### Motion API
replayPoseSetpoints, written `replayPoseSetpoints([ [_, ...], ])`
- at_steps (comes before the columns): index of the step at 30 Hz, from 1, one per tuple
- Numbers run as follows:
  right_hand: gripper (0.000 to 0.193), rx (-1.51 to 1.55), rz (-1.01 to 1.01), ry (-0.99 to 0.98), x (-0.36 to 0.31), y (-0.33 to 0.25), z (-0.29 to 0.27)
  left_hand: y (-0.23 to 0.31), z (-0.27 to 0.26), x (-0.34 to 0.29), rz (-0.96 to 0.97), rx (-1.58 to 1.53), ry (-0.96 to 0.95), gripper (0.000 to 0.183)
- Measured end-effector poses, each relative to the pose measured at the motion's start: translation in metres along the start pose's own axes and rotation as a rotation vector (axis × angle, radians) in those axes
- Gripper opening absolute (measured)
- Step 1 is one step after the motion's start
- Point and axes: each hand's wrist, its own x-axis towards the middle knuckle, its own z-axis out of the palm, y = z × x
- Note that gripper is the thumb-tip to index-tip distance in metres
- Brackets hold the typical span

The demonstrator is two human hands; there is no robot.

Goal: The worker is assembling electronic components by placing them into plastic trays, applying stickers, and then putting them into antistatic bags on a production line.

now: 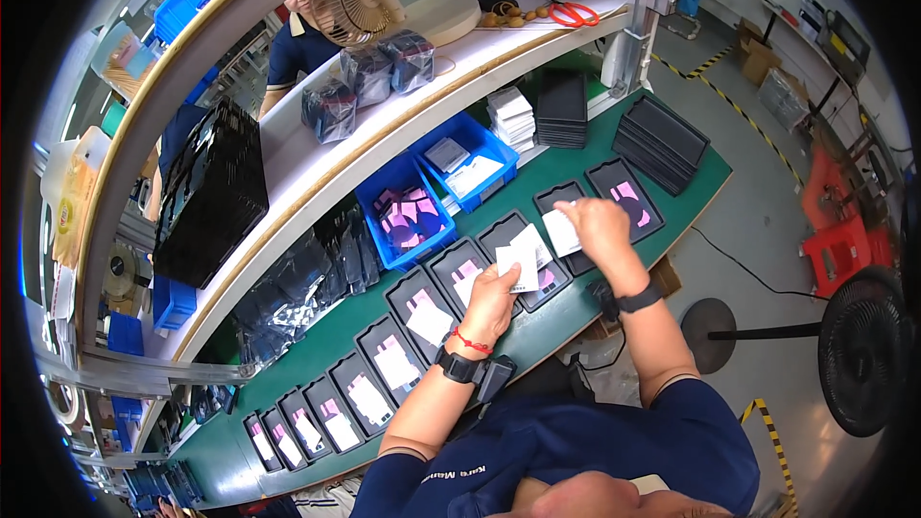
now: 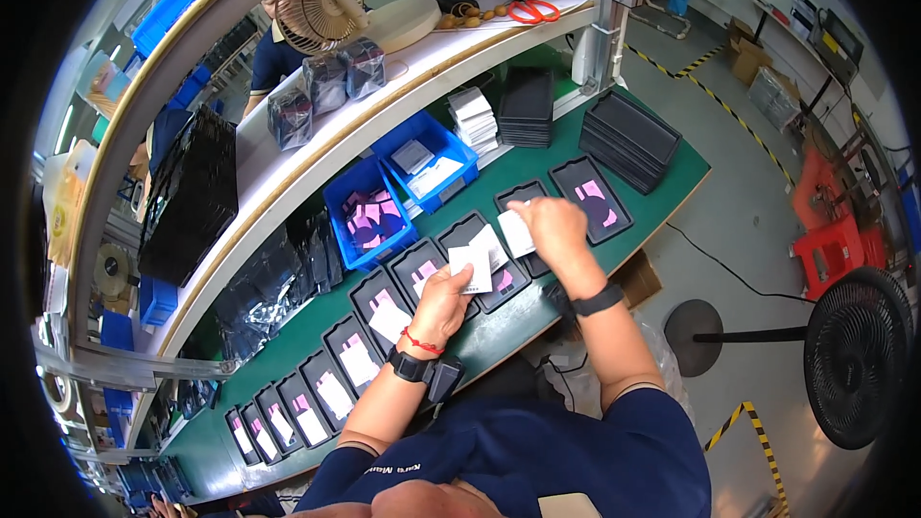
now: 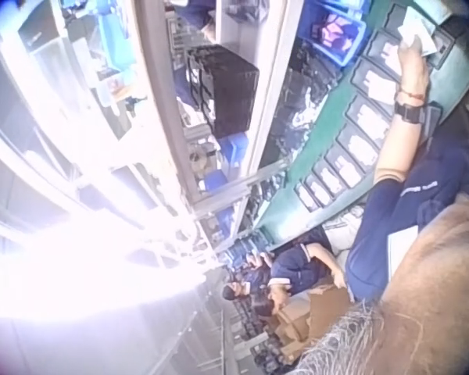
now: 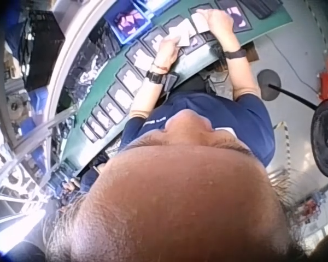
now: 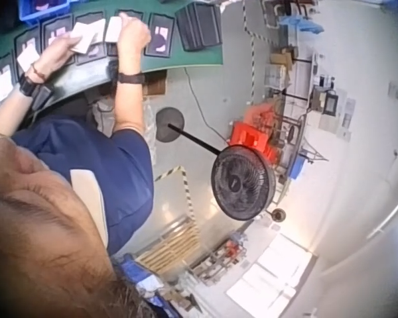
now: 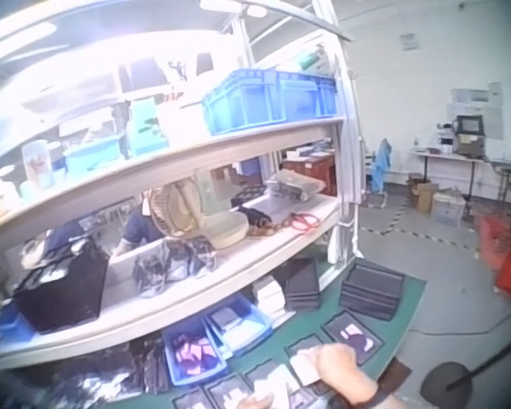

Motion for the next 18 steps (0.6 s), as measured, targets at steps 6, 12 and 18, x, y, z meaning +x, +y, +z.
replayPoseSetpoints([
  [6,0.047,-0.184,0.037,-0.053,0.011,0.032,0.014,0.002,0.002,-0.007,0.167,0.010,0.108,0.018],
  [12,0.042,-0.017,0.020,-0.030,-0.006,0.022,-0.015,-0.003,0.013,0.004,0.217,0.109,0.163,0.013],
  [18,0.018,0.793,0.118,-0.150,-0.020,0.036,-0.004,-0.011,0.036,0.014,0.478,1.091,-0.163,0.041],
])
